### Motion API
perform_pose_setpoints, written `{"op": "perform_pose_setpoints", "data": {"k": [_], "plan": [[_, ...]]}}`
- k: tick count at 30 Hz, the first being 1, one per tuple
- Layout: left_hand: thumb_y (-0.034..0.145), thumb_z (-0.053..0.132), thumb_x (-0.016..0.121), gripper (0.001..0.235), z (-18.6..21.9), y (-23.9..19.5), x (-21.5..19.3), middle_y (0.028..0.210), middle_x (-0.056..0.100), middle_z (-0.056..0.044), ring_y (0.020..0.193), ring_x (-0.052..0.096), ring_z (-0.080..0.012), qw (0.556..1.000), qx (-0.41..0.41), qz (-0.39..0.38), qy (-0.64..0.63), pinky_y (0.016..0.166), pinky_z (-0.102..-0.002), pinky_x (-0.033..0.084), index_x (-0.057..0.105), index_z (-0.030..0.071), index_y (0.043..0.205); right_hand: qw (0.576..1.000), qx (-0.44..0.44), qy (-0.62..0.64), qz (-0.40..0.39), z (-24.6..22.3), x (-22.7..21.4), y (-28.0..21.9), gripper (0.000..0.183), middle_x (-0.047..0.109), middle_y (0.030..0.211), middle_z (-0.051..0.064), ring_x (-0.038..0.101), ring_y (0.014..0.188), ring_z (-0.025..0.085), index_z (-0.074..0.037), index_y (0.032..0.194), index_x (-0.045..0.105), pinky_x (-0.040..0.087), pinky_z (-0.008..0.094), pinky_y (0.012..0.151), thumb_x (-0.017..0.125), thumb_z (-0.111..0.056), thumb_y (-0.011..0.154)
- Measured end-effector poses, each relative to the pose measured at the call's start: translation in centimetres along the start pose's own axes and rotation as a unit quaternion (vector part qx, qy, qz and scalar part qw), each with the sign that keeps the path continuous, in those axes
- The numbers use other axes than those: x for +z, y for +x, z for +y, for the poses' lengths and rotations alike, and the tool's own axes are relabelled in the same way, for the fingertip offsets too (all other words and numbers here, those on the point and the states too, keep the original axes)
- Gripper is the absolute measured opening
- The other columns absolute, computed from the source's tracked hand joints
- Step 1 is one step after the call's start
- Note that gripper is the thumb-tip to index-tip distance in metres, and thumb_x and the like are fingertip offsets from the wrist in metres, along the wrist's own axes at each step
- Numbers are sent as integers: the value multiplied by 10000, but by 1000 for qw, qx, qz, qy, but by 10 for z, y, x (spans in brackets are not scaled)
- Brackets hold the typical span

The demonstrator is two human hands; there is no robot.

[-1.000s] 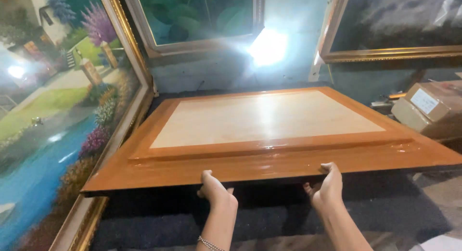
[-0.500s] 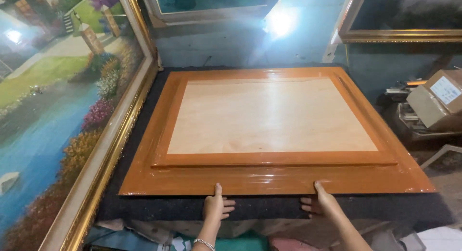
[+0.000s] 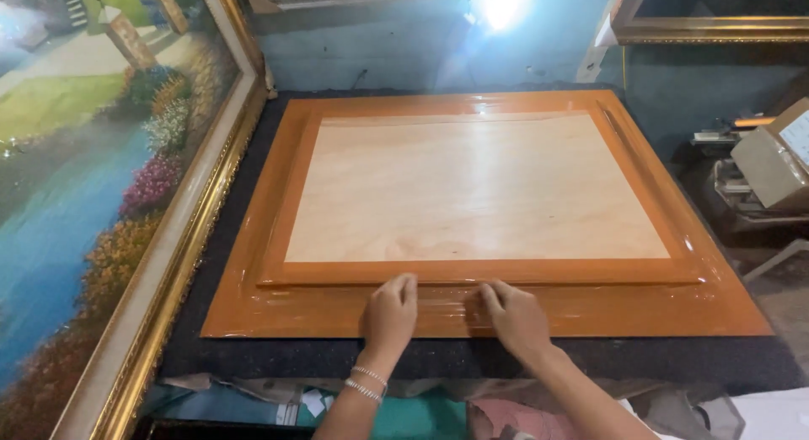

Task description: Wiping down a large picture frame, searching for hardware components in a bag, and using a screwdriver to fasten a clip.

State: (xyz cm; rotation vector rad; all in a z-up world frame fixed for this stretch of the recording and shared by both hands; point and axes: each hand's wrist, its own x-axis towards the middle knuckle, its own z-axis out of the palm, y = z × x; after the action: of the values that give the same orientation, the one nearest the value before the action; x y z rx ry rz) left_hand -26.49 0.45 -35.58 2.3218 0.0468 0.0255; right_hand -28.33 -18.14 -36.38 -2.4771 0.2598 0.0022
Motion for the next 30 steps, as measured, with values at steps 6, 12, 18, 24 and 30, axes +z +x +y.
{"op": "perform_pose_setpoints", "data": {"k": [6,12,18,24,30], "plan": [[902,373,350,494,-4,27,57,1341,400,-117,1248,324,-302,959,230,-73,149,1021,-458,222,425,68,1283,928,-261,-260,56,20,64,33,513,365,1373,-12,304,1259,179,-166,1313,390,211,454,1008,442,-314,825],[898,350,354,504,-34,21,29,1426,222,-49,1310,183,-255,947,195,-102,234,1067,-460,94,238,221,1372,944,-157,-286,50,62,9,27,515,304,1409,-60,268,1284,178,-257,1343,332,146,590,1009,395,-421,859],[768,532,479,600,-104,33,10,1426,201,-49,1324,148,-311,949,40,119,288,943,-690,134,263,393,1311,936,28,-326,127,140,-35,34,576,271,1449,-98,230,1345,170,-382,1363,280,200,605,1001,346,-537,812],[815,531,368,581,-101,35,5,1455,85,-92,1323,70,-351,948,30,63,311,963,-640,149,228,314,1335,962,90,-232,115,127,-40,29,614,172,1459,25,103,1351,248,-290,1351,226,138,664,951,298,-538,794],[770,456,503,566,-105,27,2,1423,238,-39,1328,131,-279,968,51,110,220,996,-608,116,379,290,1297,950,106,-180,233,146,-22,18,645,182,1445,178,157,1304,376,-127,1382,269,204,558,961,386,-382,801]]}}
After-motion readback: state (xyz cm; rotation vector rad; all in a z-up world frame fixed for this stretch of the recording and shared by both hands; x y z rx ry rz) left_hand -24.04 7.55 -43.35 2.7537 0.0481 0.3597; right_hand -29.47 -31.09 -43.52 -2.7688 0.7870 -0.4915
